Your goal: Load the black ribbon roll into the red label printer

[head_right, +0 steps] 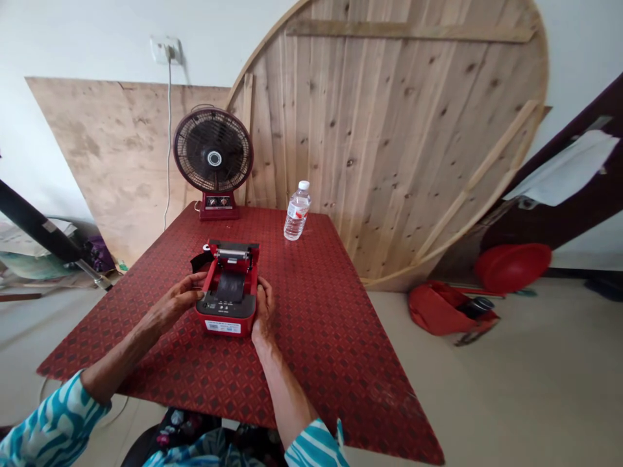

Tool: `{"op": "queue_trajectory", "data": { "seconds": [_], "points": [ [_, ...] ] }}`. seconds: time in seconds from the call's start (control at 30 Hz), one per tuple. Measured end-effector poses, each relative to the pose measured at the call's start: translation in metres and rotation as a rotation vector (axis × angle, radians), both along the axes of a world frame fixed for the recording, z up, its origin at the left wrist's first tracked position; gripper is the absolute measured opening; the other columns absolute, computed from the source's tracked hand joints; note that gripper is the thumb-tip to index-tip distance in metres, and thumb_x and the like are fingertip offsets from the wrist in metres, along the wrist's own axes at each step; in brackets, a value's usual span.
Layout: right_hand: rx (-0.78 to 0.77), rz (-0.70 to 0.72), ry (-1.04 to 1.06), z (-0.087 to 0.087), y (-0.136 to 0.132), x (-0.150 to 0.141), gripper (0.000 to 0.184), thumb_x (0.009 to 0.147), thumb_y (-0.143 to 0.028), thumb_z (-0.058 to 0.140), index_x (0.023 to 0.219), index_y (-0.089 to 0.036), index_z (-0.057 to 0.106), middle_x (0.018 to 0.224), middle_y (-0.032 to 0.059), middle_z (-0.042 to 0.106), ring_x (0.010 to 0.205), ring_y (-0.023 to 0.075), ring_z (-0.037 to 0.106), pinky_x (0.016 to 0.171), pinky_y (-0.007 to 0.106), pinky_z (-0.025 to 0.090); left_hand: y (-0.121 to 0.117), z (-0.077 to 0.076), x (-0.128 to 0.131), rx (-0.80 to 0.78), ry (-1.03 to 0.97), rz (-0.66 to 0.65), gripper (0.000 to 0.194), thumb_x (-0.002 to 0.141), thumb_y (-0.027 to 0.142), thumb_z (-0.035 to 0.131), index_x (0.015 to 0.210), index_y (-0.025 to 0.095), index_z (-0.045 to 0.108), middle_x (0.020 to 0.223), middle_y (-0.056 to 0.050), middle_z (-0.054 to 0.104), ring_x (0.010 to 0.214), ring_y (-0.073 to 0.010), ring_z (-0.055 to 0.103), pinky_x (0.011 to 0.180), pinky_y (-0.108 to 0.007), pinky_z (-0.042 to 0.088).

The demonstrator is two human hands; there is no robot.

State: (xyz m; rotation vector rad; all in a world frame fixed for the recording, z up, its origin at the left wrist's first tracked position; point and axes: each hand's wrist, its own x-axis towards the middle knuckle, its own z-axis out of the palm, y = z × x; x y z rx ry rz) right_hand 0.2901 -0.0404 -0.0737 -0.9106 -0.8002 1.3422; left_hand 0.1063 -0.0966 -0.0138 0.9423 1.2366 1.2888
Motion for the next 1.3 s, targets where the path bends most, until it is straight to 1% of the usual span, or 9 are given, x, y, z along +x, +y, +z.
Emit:
{"op": "queue_trajectory", "data": {
  "seconds": [0.23, 0.37, 0.53, 0.6, 0.67, 0.8, 1.0, 1.13, 1.3],
  "points": [
    [0.061, 0.006, -0.062, -0.006, 0.003, 0.002, 0.046, 0.078, -0.056, 0.057, 0.109, -0.023, 0.063, 0.108, 0.0048, 0.069, 0.095, 0.0213, 0.061, 0.078, 0.033, 0.046, -0.003, 0.011, -0.001, 0.044, 0.148, 0.042, 0.055, 0.063, 0.030, 0.072, 0.115, 0.016, 0.061, 0.100, -0.008, 0.067, 0.092, -0.0224, 0.063, 0.080, -0.033, 0.048],
    [0.082, 0.006, -0.111, -0.006, 0.004, 0.003, 0.045, 0.079, -0.055, 0.055, 0.110, -0.024, 0.064, 0.107, 0.0050, 0.069, 0.100, 0.0225, 0.061, 0.080, 0.034, 0.046, -0.004, 0.028, -0.003, 0.236, 0.512, 0.060, 0.029, 0.071, 0.034, 0.069, 0.095, 0.018, 0.069, 0.085, -0.005, 0.069, 0.083, -0.0207, 0.064, 0.076, -0.032, 0.050],
    [0.078, 0.010, -0.131, -0.004, 0.004, 0.004, 0.046, 0.080, -0.056, 0.054, 0.110, -0.023, 0.064, 0.111, 0.0059, 0.068, 0.103, 0.0238, 0.060, 0.083, 0.035, 0.045, 0.024, 0.055, 0.015, 0.478, 1.105, -0.302, 0.019, 0.084, 0.022, 0.056, 0.094, 0.024, 0.073, 0.098, -0.004, 0.072, 0.096, -0.0190, 0.064, 0.089, -0.030, 0.047],
    [0.097, 0.008, -0.145, -0.004, 0.005, 0.004, 0.046, 0.080, -0.055, 0.054, 0.111, -0.023, 0.063, 0.115, 0.0061, 0.066, 0.106, 0.0239, 0.058, 0.085, 0.036, 0.044, 0.043, 0.059, 0.027, 0.408, 1.345, -0.436, 0.024, 0.081, 0.015, 0.059, 0.099, 0.024, 0.072, 0.104, -0.005, 0.071, 0.102, -0.0210, 0.064, 0.092, -0.031, 0.046],
    [0.115, 0.002, -0.147, -0.005, 0.005, 0.003, 0.045, 0.080, -0.054, 0.054, 0.111, -0.023, 0.064, 0.114, 0.0055, 0.067, 0.106, 0.0236, 0.058, 0.085, 0.035, 0.044, 0.061, 0.057, 0.037, 0.310, 1.488, -0.476, 0.029, 0.076, 0.011, 0.063, 0.101, 0.022, 0.072, 0.104, -0.008, 0.071, 0.101, -0.0260, 0.065, 0.088, -0.035, 0.048],
    [0.120, -0.006, -0.118, -0.006, 0.007, 0.002, 0.041, 0.080, -0.053, 0.055, 0.108, -0.024, 0.066, 0.103, 0.0034, 0.069, 0.104, 0.0226, 0.058, 0.086, 0.034, 0.044, 0.083, 0.046, 0.046, 0.253, 1.554, -0.460, 0.033, 0.067, 0.008, 0.070, 0.097, 0.021, 0.073, 0.098, -0.013, 0.071, 0.093, -0.0340, 0.067, 0.080, -0.040, 0.049],
    [0.098, -0.008, -0.075, -0.004, 0.007, -0.001, 0.039, 0.079, -0.051, 0.056, 0.105, -0.024, 0.067, 0.103, 0.0030, 0.069, 0.101, 0.0215, 0.058, 0.084, 0.033, 0.044, 0.091, 0.040, 0.048, 0.280, 1.536, -0.430, 0.028, 0.062, 0.005, 0.072, 0.085, 0.020, 0.071, 0.093, -0.015, 0.070, 0.095, -0.0354, 0.065, 0.082, -0.041, 0.047],
    [0.111, -0.003, -0.074, -0.004, 0.007, 0.001, 0.039, 0.078, -0.051, 0.057, 0.106, -0.024, 0.067, 0.102, 0.0026, 0.070, 0.101, 0.0214, 0.059, 0.083, 0.033, 0.045, 0.080, 0.057, 0.045, 0.304, 1.495, -0.451, 0.024, 0.060, 0.009, 0.072, 0.080, 0.022, 0.071, 0.089, -0.011, 0.071, 0.092, -0.0330, 0.065, 0.080, -0.038, 0.046],
    [0.117, -0.004, -0.082, -0.005, 0.007, 0.003, 0.041, 0.077, -0.051, 0.058, 0.106, -0.024, 0.067, 0.100, 0.0025, 0.071, 0.099, 0.0215, 0.060, 0.082, 0.033, 0.045, 0.051, 0.091, 0.020, 0.361, 1.393, -0.457, 0.027, 0.067, 0.024, 0.071, 0.093, 0.026, 0.072, 0.093, -0.004, 0.071, 0.087, -0.0258, 0.064, 0.074, -0.031, 0.045]
  ]
}}
